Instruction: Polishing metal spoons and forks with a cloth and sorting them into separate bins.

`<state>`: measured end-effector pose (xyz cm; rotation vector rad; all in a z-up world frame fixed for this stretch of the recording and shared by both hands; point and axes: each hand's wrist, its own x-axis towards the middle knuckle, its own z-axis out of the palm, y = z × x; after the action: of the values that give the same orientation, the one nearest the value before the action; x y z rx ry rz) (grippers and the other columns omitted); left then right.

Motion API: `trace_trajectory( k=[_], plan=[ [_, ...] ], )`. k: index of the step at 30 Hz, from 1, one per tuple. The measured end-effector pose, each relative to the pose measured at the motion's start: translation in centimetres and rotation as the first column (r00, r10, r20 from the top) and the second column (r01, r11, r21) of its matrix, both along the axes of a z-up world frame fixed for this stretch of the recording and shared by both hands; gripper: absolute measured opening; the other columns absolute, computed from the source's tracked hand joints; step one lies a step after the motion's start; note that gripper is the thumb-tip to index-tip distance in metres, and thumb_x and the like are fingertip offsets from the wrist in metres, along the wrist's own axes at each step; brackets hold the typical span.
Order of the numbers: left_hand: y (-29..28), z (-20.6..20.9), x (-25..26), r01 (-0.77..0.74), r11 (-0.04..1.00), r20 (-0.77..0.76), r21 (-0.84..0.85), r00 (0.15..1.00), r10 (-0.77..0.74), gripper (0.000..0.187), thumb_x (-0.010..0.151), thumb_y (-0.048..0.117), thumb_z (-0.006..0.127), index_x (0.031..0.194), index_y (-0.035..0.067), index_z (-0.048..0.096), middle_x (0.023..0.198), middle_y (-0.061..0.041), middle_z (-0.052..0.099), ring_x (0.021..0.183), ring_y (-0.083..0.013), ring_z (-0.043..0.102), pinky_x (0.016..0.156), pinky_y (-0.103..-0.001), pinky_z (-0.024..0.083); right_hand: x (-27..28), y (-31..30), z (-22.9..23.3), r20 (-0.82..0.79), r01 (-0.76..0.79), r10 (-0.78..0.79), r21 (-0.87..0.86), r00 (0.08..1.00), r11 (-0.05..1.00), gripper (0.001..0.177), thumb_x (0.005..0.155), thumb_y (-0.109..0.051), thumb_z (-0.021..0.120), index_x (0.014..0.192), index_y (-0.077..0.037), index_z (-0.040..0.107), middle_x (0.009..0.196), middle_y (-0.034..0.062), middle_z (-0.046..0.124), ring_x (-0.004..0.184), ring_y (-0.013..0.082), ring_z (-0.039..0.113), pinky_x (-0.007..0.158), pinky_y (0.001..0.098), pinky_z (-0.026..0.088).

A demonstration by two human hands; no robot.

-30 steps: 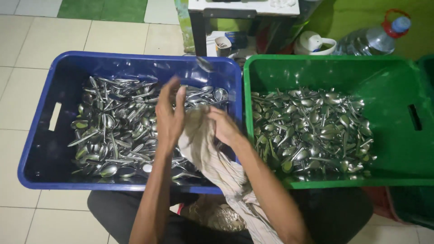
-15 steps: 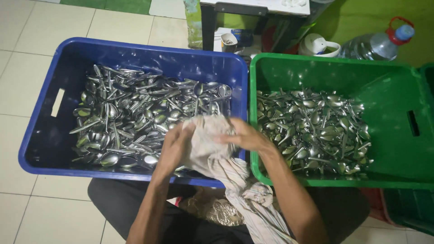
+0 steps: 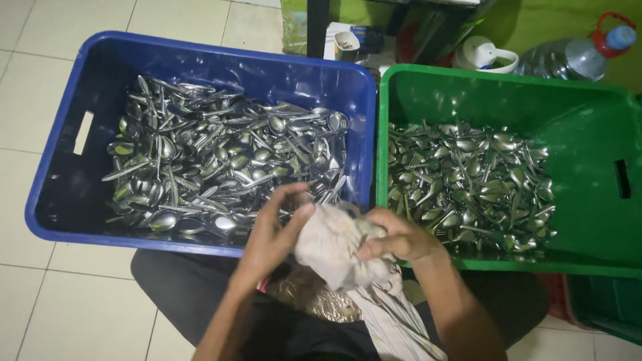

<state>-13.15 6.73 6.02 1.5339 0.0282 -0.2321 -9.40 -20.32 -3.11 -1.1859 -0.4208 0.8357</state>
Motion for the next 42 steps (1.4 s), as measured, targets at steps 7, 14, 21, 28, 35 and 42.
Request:
trace_trajectory(
  k=[7,14,21,28,35,42],
  plan=[
    [-4.1,-2.7,-2.5,-0.001,0.982,0.209,0.187,0.977,-0.039,0.022,0.089,0.02,0.066,0.088,-0.002,0.065,0.068,-0.011,0.064,0.05,-0.0175,0.057,0.04,-0.028,0.049,2.0,0.9,5.9,0.17,0.013,-0.017,0.025,0.985,1.0,0.035,0.098,-0.013,0.061,0.125,0.007,0.053,0.093,0.0131,0.064,0.065,0.0169,0.064,0.053,0.0237,0.058],
    [-6.2,-1.4,0.3,0.178,0.979,0.337,-0.096,0.931,-0.136,0.023,0.099,0.007,0.059,0.118,0.002,0.07,0.121,-0.018,0.07,0.116,-0.0297,0.061,0.102,-0.054,0.046,3.6,1.3,8.6,0.28,0.175,-0.152,-0.059,0.948,0.983,0.149,0.046,-0.086,0.078,0.156,0.003,0.028,0.157,0.032,0.039,0.142,0.048,0.037,0.116,0.0597,0.031],
    [1.0,-7.6,12.2,-0.028,0.995,0.396,0.092,0.918,-0.011,0.045,0.094,0.011,0.069,0.131,-0.008,0.053,0.099,-0.026,0.067,0.092,-0.0398,0.066,0.088,-0.056,0.052,8.1,7.8,4.7,0.105,0.788,-0.805,-0.312,0.584,0.531,0.052,0.076,-0.023,0.087,0.119,-0.002,0.067,0.101,0.0089,0.071,0.089,0.0169,0.068,0.081,0.0333,0.054],
    [3.5,-35.1,19.2,-0.379,0.306,0.306,0.874,0.916,0.26,0.031,0.088,0.036,0.07,0.077,0.007,0.07,0.063,-0.012,0.061,0.065,-0.0365,0.069,0.061,-0.052,0.053,11.5,8.8,-0.9,0.535,0.78,-0.6,-0.207,0.595,0.59,0.048,0.099,-0.03,0.065,0.139,-0.008,0.049,0.136,0.0223,0.058,0.132,0.029,0.051,0.114,0.045,0.037],
    [4.8,-41.7,20.0,-0.585,0.02,0.519,0.81,0.703,-0.486,0.021,0.09,0.009,0.058,0.07,0.011,0.06,0.057,-0.003,0.05,0.048,-0.0218,0.051,0.054,-0.038,0.043,11.5,9.4,-2.9,0.738,0.792,-0.414,-0.263,0.533,0.551,0.04,0.107,-0.035,0.056,0.123,0.001,0.063,0.101,0.0222,0.067,0.102,0.0374,0.066,0.087,0.0461,0.052],
    [6.5,-32.6,20.8,-0.164,0.886,-0.342,0.433,0.88,0.33,0.016,0.094,0.011,0.06,0.097,-0.001,0.07,0.079,-0.012,0.069,0.057,-0.0157,0.06,0.045,-0.031,0.047,13.3,8.3,-8.2,0.969,0.823,-0.202,-0.004,0.145,0.568,0.026,0.108,-0.015,0.057,0.121,0.005,0.066,0.112,0.0276,0.066,0.104,0.0407,0.066,0.087,0.0434,0.054]
  ],
)
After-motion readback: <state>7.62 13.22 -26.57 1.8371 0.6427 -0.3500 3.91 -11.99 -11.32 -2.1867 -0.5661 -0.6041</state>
